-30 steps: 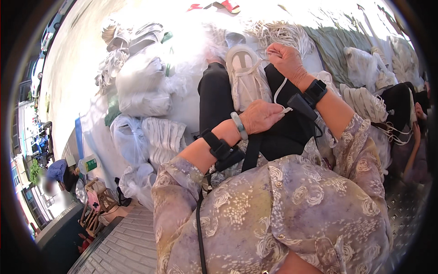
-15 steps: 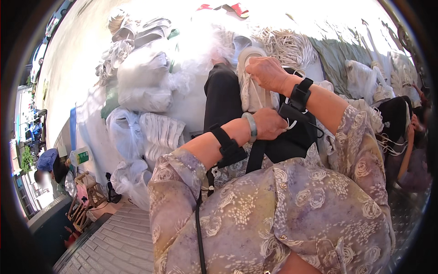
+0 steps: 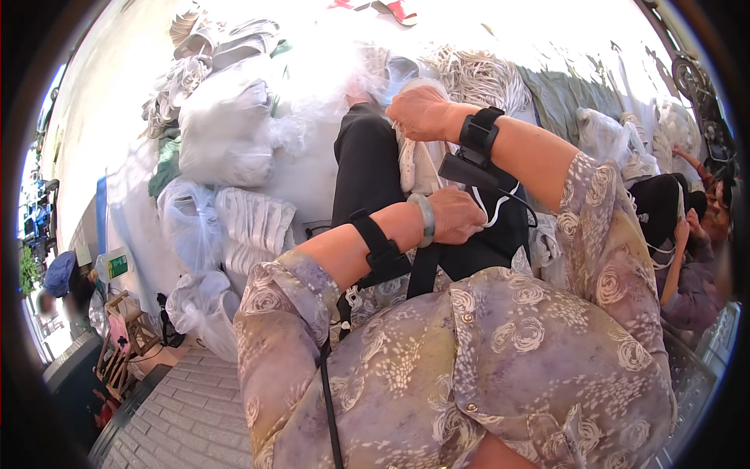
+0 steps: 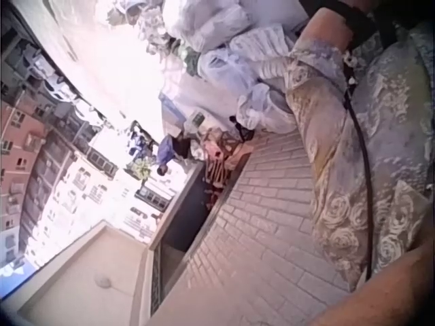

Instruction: Lacing shoelaces through the eyelets of a shoe.

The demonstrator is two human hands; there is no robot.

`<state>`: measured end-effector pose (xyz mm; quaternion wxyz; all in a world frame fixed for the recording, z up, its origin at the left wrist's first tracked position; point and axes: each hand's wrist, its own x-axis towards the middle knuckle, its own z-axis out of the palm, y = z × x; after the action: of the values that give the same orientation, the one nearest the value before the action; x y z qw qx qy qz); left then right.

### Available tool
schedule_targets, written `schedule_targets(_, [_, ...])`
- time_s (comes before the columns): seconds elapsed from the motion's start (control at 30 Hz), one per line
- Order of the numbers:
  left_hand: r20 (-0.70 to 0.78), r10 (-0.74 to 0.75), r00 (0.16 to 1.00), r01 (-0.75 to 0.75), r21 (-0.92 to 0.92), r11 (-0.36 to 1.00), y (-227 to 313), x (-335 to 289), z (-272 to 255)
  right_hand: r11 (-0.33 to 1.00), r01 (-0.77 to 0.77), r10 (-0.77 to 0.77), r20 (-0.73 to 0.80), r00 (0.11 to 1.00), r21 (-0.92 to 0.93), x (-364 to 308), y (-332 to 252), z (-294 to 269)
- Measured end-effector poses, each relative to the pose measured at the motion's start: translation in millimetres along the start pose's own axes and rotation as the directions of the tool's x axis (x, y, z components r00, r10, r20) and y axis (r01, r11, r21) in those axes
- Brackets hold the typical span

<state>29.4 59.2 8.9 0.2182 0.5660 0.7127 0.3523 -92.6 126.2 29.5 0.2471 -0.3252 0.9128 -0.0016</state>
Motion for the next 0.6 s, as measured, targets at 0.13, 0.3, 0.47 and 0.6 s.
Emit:
schedule_targets(0.13, [0.009,-0.039,0.999,0.04,-0.069,0.997,2,1,-5,0.983,0.033,-0.008,-0.138,0.99,0.18,-19,22,-3])
schedule_targets(0.3, [-0.128,-0.092,0.987,0.058,-0.249,0.967,11,4,-14,0.908,0.002,0.072,-0.16,0.985,0.42,-34,45,-5])
schedule_targets(0.47, [-0.121,-0.102,0.987,0.067,-0.263,0.963,15,7,-18,0.914,0.057,0.034,-0.216,0.976,0.401,-35,37,3])
schedule_targets(0.6, [-0.155,-0.073,0.985,0.039,-0.21,0.977,15,7,-14,0.948,0.122,-0.042,-0.265,0.963,0.293,-35,27,11])
